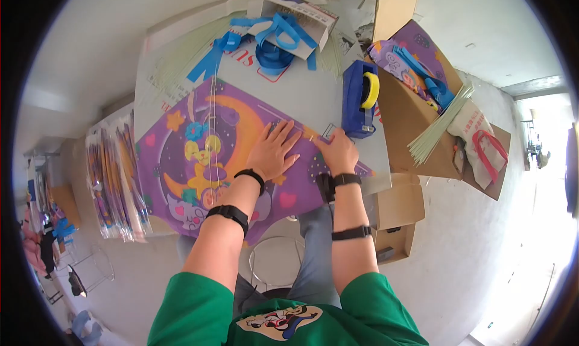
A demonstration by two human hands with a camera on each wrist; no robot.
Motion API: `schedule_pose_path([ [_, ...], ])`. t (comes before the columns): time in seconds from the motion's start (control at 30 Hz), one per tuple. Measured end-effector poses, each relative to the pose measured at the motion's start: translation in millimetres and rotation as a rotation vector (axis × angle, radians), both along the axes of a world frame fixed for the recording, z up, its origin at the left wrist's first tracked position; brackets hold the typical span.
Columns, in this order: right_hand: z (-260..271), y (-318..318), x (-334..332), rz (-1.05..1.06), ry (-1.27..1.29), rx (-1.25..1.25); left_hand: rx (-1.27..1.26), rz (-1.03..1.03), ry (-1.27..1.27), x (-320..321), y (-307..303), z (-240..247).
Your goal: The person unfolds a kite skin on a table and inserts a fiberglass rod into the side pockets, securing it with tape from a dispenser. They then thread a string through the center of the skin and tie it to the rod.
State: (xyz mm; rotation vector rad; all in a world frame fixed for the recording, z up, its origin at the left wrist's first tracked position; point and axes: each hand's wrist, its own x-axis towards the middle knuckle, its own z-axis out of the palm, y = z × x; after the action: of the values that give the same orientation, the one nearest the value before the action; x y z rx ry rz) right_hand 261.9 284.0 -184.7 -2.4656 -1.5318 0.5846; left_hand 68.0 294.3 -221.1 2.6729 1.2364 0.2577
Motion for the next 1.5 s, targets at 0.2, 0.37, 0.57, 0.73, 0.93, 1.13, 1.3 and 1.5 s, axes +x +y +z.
schedule_pose_path([
  [0.2, 6, -15, 5, -0.122, 0.343, 0.355, 0.007, 0.007, 0.017, 0, 0, -3],
  [0.37, -1, -9, 16, -0.181, 0.432, 0.719, 0.031, 0.021, -0.072, -4, -1, -5],
  [0.57, 10, -8, 58, -0.352, 0.125, 0.864, -0.002, -0.028, -0.118, -2, 0, -8],
  [0.73, 9, 5, 95, -0.146, 0.171, 0.496, -0.136, 0.278, -0.440, -24, 1, 21],
  [0.93, -13, 23, 106, -0.264, 0.567, 0.484, -0.133, 0.943, -0.250, -105, -17, 32],
  [1.13, -5, 30, 103, -0.400, 0.838, 0.340, -0.366, 1.047, -0.178, -132, -28, 19],
  [1.3, 4, 31, 113, -0.412, 0.951, 0.216, -0.231, 0.962, -0.154, -136, -25, 0],
  [1.5, 20, 26, 105, -0.526, 1.086, 0.313, -0.261, 0.927, -0.034, -138, -16, -12],
])
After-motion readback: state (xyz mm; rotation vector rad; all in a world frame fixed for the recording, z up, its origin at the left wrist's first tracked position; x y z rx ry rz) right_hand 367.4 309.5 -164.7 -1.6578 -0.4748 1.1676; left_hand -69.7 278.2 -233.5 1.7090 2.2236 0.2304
